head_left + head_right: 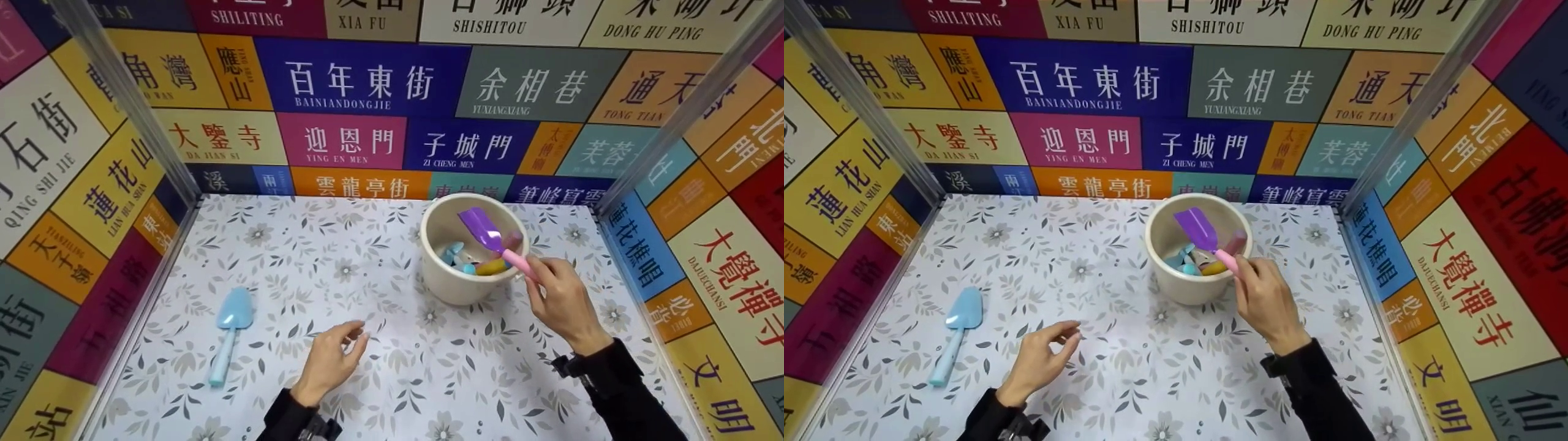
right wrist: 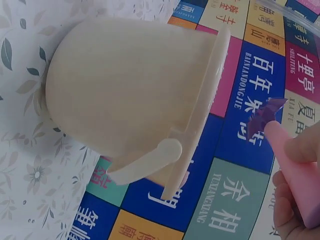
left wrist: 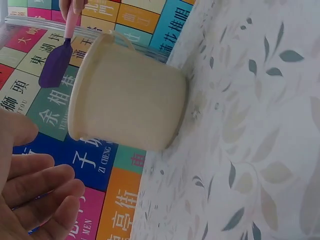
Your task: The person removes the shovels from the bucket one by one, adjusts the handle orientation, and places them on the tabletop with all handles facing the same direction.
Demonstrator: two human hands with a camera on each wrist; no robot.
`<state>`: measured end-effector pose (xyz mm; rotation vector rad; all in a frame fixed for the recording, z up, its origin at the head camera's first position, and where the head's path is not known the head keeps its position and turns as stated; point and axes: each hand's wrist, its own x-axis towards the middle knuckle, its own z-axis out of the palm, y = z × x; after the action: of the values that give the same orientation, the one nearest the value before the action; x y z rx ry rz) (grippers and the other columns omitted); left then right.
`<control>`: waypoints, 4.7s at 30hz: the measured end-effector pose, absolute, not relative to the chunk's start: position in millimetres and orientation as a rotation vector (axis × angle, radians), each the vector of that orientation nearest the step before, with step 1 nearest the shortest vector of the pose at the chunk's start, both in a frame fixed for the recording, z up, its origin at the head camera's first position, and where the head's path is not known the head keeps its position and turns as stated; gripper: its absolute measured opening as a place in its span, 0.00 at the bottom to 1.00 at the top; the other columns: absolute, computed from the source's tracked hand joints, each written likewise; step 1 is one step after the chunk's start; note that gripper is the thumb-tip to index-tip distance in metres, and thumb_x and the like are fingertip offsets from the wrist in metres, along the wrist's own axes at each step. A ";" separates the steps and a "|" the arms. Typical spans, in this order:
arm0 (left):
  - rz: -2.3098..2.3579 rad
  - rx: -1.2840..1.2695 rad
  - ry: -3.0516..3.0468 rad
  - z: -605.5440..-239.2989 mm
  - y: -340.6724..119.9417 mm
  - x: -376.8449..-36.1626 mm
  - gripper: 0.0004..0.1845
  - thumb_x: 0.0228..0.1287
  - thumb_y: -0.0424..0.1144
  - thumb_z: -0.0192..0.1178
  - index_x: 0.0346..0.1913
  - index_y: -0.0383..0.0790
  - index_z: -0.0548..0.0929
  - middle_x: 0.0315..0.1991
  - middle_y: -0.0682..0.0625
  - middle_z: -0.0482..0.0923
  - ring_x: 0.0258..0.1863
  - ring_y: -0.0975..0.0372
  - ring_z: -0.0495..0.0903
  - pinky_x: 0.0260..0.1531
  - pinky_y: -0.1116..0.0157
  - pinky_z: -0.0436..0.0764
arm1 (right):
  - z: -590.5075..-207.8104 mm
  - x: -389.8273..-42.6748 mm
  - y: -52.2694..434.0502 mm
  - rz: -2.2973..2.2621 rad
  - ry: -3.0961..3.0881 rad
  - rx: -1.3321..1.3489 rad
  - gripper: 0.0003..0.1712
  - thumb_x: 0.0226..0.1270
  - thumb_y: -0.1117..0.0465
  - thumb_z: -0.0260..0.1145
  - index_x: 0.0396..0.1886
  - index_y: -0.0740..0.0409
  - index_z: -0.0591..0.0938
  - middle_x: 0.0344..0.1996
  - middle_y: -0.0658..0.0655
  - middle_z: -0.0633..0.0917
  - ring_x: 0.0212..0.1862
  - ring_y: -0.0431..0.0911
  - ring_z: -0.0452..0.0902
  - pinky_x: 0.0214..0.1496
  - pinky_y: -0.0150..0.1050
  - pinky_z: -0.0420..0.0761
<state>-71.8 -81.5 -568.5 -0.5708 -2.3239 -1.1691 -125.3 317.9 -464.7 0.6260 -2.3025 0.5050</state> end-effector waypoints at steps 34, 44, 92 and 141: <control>-2.681 0.190 -2.015 -514.6 -41.3 -129.1 0.12 0.75 0.28 0.59 0.52 0.17 0.80 0.32 0.49 0.87 0.28 0.65 0.87 0.35 0.69 0.90 | -507.1 -106.1 238.5 0.357 -2.029 1.189 0.15 0.83 0.63 0.56 0.50 0.63 0.88 0.40 0.54 0.86 0.38 0.47 0.80 0.41 0.36 0.82; -2.420 0.168 -2.124 -511.5 -40.7 -126.5 0.12 0.73 0.26 0.61 0.51 0.16 0.83 0.32 0.46 0.88 0.27 0.67 0.86 0.33 0.72 0.88 | -506.2 -104.6 236.9 0.369 -2.119 1.139 0.11 0.81 0.63 0.60 0.50 0.60 0.88 0.41 0.53 0.86 0.39 0.47 0.80 0.43 0.36 0.82; -2.062 -0.364 -2.146 -498.2 -54.4 -120.4 0.08 0.71 0.24 0.62 0.47 0.28 0.88 0.41 0.33 0.89 0.37 0.67 0.88 0.41 0.71 0.87 | -500.0 -116.9 239.7 2.375 -2.913 0.794 0.25 0.74 0.67 0.65 0.64 0.81 0.74 0.45 0.49 0.86 0.46 0.39 0.82 0.50 0.31 0.85; -2.895 0.090 -1.273 -515.9 28.0 -89.1 0.20 0.70 0.24 0.62 0.63 0.25 0.78 0.53 0.54 0.84 0.56 0.65 0.82 0.67 0.69 0.77 | -498.3 -97.2 186.9 1.490 -2.510 0.747 0.14 0.67 0.68 0.75 0.51 0.65 0.86 0.38 0.59 0.89 0.37 0.39 0.82 0.42 0.32 0.84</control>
<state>-89.1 28.0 -515.9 0.0904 -1.2729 -2.8952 -97.2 186.9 -498.3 0.7471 -2.5101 1.4901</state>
